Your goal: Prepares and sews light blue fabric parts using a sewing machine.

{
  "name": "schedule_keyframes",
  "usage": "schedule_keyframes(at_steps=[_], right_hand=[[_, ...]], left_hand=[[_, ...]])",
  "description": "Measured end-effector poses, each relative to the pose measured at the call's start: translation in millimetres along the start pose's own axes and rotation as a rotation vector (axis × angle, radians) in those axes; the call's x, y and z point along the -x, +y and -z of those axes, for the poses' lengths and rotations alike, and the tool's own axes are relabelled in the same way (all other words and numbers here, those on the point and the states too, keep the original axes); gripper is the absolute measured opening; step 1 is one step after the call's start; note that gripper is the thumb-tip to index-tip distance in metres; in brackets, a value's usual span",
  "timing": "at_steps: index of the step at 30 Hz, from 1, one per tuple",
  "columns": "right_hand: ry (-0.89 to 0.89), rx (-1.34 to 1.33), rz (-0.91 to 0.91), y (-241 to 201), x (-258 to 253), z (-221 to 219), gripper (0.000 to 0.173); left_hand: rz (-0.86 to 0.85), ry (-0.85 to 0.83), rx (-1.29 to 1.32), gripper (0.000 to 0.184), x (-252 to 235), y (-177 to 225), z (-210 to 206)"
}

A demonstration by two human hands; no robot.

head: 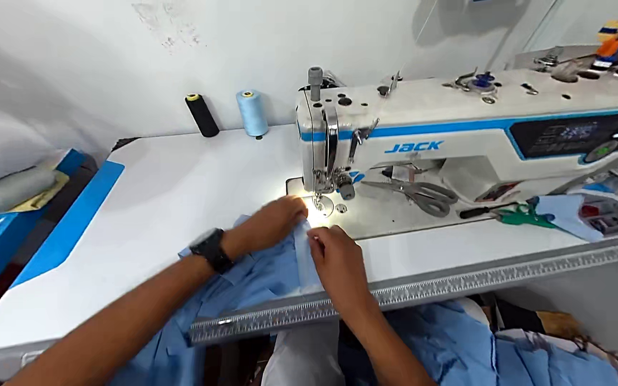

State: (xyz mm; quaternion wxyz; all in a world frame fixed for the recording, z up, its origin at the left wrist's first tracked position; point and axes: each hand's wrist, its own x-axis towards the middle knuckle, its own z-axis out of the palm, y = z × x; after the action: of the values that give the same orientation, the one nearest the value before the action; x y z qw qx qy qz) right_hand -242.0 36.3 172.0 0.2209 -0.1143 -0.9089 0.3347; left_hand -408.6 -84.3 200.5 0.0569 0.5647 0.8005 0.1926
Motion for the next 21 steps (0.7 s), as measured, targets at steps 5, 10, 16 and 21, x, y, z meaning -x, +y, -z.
schedule_keyframes(at_steps=[5, 10, 16, 21], right_hand=[[-0.05, 0.199, 0.024, 25, -20, 6, 0.023], [-0.091, 0.344, 0.08, 22, -22, 1, 0.036], [-0.087, 0.41, 0.113, 24, -22, -2, 0.039], [-0.071, 0.424, 0.058, 21, -23, -3, 0.037]], left_hand=[[-0.047, 0.16, 0.097, 0.013, -15, -11, -22], [0.002, 0.205, 0.084, 0.014, -12, -13, -20], [0.065, 0.318, -0.058, 0.011, -1, -6, -23], [0.057, 0.334, 0.031, 0.009, -12, -8, -23]])
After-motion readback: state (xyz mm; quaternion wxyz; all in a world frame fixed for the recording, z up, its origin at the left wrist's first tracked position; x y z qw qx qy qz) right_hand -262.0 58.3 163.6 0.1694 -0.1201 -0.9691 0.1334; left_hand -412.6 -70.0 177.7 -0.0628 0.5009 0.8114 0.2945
